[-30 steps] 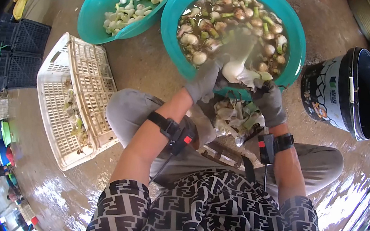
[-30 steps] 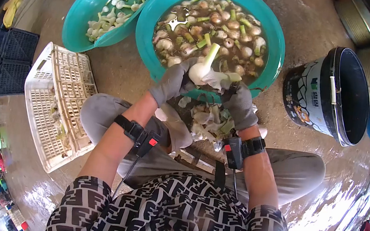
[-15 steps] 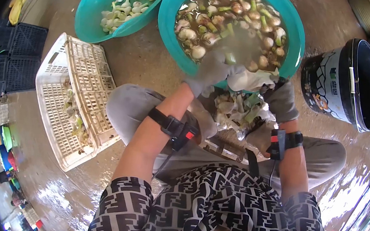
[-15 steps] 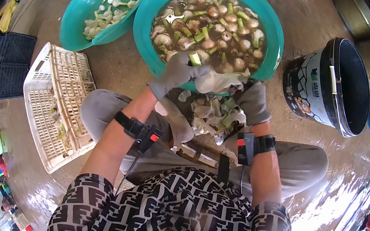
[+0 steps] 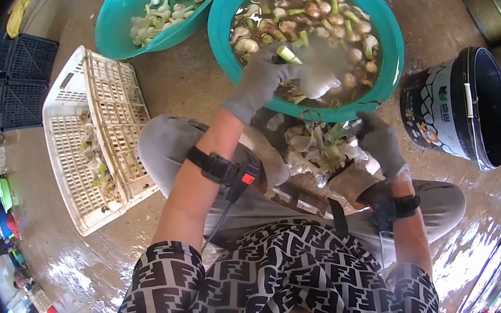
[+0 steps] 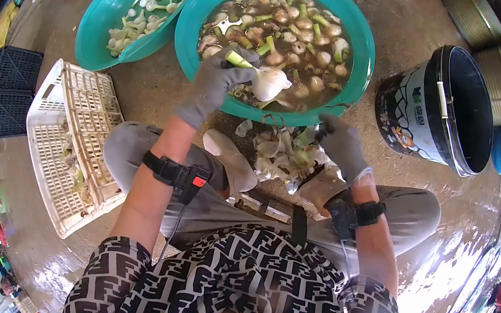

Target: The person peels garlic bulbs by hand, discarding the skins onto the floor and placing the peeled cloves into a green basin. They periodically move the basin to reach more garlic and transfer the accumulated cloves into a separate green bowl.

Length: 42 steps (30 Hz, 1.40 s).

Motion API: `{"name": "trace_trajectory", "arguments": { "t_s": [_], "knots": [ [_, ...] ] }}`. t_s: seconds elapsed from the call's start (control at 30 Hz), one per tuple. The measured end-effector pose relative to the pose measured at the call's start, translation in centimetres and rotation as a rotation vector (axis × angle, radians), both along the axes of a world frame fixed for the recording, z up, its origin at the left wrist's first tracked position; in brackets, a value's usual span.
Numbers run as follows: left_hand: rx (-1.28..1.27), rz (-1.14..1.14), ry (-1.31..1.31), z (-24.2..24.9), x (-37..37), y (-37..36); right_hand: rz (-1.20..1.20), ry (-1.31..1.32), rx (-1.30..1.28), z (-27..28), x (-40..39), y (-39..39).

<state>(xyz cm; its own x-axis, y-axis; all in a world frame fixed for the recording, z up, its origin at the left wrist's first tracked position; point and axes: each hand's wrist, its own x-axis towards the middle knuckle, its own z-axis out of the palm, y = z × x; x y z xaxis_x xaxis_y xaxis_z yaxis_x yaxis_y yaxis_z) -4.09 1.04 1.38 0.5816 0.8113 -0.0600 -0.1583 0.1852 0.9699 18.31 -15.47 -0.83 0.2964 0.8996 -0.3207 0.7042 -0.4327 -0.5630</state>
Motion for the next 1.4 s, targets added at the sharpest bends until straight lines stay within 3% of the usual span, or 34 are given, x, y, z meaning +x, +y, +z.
{"name": "trace_trajectory", "arguments": {
  "t_s": [0.03,0.13,0.23,0.27,0.37,0.47,0.57,0.6,0.7,0.77,0.83,0.9,0.93,1.03,1.07,1.13,1.27,1.33,1.4],
  "knots": [
    [0.023,0.018,0.068,0.1,0.3,-0.3,-0.098,0.157,0.190,0.9,-1.0,0.9],
    [0.006,0.066,0.177,-0.5,1.4,-1.2,-0.069,0.172,0.519,3.5,-4.2,4.1],
    [0.119,0.061,0.372,0.6,2.2,-2.2,0.042,-0.011,0.686,1.5,-5.0,5.7],
    [0.152,0.078,0.369,-0.6,2.4,-2.0,-0.011,0.093,0.606,1.0,-4.9,5.8],
    [0.061,0.093,0.235,-1.4,2.6,-2.3,0.030,0.035,0.704,0.0,-4.4,5.9],
    [0.159,0.018,0.289,-1.8,2.5,-1.9,-0.025,-0.190,0.649,-0.4,-3.6,5.7],
    [0.108,-0.092,0.114,-2.1,2.1,-1.4,-0.131,-0.256,0.560,-3.2,-1.2,4.9],
    [0.063,-0.088,0.036,-2.0,2.0,-1.4,-0.192,-0.327,0.425,-4.3,-0.7,4.3],
    [-0.049,-0.046,-0.140,-1.7,1.7,-1.0,0.091,-0.172,-0.207,-6.2,1.4,2.2],
    [-0.104,0.020,-0.174,-2.3,1.7,-0.3,0.122,-0.100,0.021,-4.6,0.1,0.3],
    [0.021,-0.003,0.007,-1.4,1.7,-1.1,0.080,-0.098,0.364,-1.8,-2.2,0.4],
    [0.205,-0.115,0.177,-1.3,2.6,-1.9,0.022,0.376,0.420,-1.5,-2.6,0.8],
    [0.133,-0.250,0.100,-1.6,3.1,-2.5,-0.007,0.612,0.443,-1.6,-2.6,0.9],
    [0.034,-0.278,-0.008,-1.1,3.7,-3.5,0.228,0.213,0.595,-6.1,1.7,0.1],
    [0.139,-0.228,0.139,0.4,3.5,-3.2,0.060,0.276,0.534,-0.2,1.3,0.8],
    [0.135,-0.106,0.143,-1.0,2.8,-2.1,-0.190,2.161,0.598,3.5,4.9,2.0],
    [-0.069,-0.060,0.147,-0.9,3.0,-1.3,-0.038,1.546,0.607,-2.4,12.4,5.4],
    [-0.118,-0.064,0.115,-1.3,3.5,-1.2,0.100,0.753,0.417,-9.2,13.8,8.9],
    [-0.162,-0.104,0.127,-1.6,3.7,-0.9,0.187,-0.150,0.137,-10.8,10.9,11.1]
  ]
}}
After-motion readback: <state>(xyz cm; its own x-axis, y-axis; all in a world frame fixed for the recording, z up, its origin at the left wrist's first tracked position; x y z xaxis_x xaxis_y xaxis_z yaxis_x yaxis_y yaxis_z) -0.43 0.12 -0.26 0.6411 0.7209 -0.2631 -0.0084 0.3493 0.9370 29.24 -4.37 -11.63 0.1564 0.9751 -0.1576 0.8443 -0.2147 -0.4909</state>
